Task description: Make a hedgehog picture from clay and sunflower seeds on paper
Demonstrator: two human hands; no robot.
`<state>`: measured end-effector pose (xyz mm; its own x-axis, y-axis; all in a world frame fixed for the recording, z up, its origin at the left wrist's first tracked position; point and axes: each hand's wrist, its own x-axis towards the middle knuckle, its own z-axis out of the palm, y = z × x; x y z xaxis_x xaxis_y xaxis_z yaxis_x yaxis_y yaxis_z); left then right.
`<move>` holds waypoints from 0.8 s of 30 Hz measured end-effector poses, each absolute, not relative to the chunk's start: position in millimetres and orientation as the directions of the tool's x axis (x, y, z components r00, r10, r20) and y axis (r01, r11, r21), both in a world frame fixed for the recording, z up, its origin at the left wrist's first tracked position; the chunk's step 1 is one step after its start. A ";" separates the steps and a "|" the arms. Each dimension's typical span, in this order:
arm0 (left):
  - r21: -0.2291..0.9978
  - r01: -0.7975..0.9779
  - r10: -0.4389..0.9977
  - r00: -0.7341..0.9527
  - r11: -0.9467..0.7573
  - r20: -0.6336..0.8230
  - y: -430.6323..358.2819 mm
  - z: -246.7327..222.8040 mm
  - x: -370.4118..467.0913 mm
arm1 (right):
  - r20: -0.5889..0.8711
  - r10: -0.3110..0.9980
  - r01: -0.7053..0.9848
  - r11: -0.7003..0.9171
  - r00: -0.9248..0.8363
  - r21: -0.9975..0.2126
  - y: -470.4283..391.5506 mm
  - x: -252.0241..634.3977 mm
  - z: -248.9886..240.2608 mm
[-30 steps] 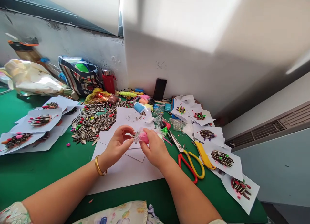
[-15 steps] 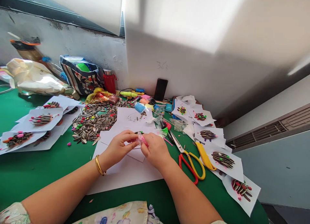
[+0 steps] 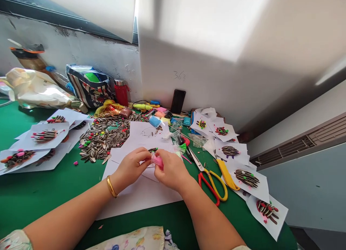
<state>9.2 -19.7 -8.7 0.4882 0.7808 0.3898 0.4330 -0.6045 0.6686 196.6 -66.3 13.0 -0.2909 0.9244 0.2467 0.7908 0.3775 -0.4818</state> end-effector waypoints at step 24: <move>0.933 0.002 0.884 0.321 -0.359 0.340 -17.5 -7.5 8.0 | 0.062 0.700 0.578 -0.533 0.711 -0.617 246.4 243.1 9.0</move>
